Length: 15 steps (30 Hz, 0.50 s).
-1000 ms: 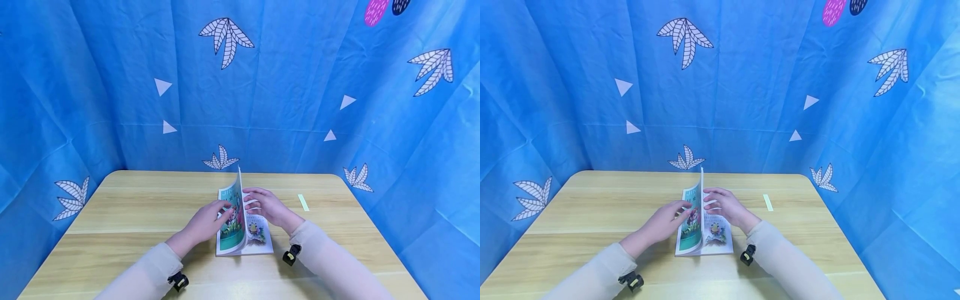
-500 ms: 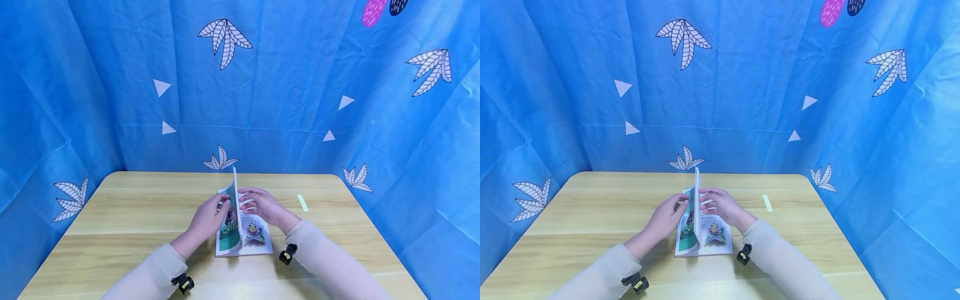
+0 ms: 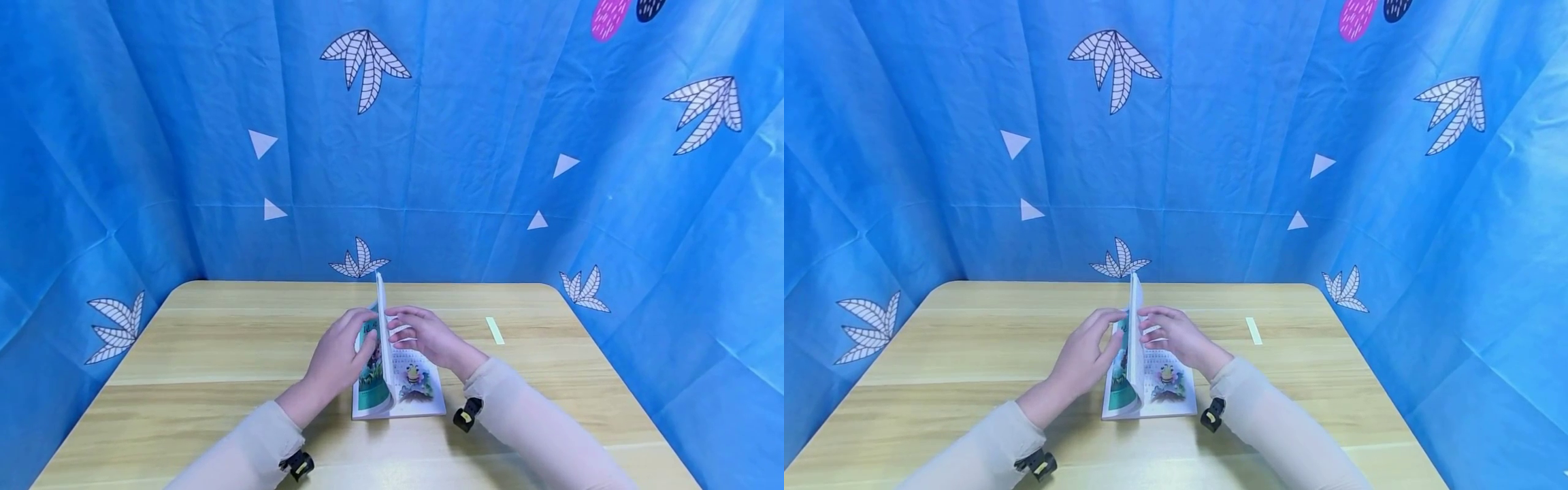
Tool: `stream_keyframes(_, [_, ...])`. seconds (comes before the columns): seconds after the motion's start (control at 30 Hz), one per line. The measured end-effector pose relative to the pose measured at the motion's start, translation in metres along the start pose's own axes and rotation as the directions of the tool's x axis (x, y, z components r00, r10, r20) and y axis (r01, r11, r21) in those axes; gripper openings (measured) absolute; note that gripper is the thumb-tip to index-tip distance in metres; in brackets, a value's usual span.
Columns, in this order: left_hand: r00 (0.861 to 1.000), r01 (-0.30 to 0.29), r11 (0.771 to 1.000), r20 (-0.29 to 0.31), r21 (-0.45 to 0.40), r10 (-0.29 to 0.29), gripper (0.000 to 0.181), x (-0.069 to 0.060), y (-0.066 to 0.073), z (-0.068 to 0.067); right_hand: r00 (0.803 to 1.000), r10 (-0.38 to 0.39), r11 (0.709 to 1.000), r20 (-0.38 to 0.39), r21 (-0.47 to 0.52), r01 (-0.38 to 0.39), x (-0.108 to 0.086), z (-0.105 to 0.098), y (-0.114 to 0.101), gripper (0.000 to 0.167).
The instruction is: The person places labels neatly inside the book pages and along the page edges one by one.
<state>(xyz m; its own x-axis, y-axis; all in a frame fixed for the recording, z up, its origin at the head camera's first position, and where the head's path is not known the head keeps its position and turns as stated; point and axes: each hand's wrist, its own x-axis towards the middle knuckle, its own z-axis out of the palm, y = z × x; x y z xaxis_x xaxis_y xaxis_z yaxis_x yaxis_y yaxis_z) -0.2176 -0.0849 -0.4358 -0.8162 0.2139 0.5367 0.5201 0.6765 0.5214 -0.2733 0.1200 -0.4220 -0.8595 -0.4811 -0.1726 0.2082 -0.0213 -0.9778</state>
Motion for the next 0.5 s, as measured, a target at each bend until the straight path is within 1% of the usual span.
stream_keyframes(0.07, [1.000, -0.006, 1.000, 0.008, -0.012, 0.006, 0.034, -0.001, 0.004, -0.001, 1.000, 0.003, 1.000, 0.001, 0.005, -0.003, 0.000, 0.000, 0.000, 0.038])
stream_keyframes(0.23, [0.999, 0.023, 0.999, 0.046, -0.026, -0.022, 0.037, -0.004, 0.012, -0.001, 1.000, 0.003, 1.000, 0.007, 0.019, -0.003, 0.000, 0.001, 0.000, 0.039])
stream_keyframes(0.33, [0.998, 0.044, 0.999, 0.042, -0.021, -0.043, 0.039, -0.005, 0.015, -0.001, 1.000, 0.001, 1.000, 0.015, 0.021, -0.002, -0.001, 0.002, 0.000, 0.039])
stream_keyframes(0.4, [0.997, 0.077, 0.997, 0.032, -0.018, -0.076, 0.039, -0.006, 0.017, 0.000, 1.000, 0.006, 1.000, 0.016, 0.023, -0.006, -0.001, 0.002, 0.000, 0.038])
stream_keyframes(0.5, [0.988, 0.156, 0.987, 0.020, -0.036, -0.156, 0.040, -0.006, 0.020, 0.000, 1.000, 0.007, 1.000, 0.015, 0.025, -0.008, -0.001, 0.003, 0.000, 0.038])
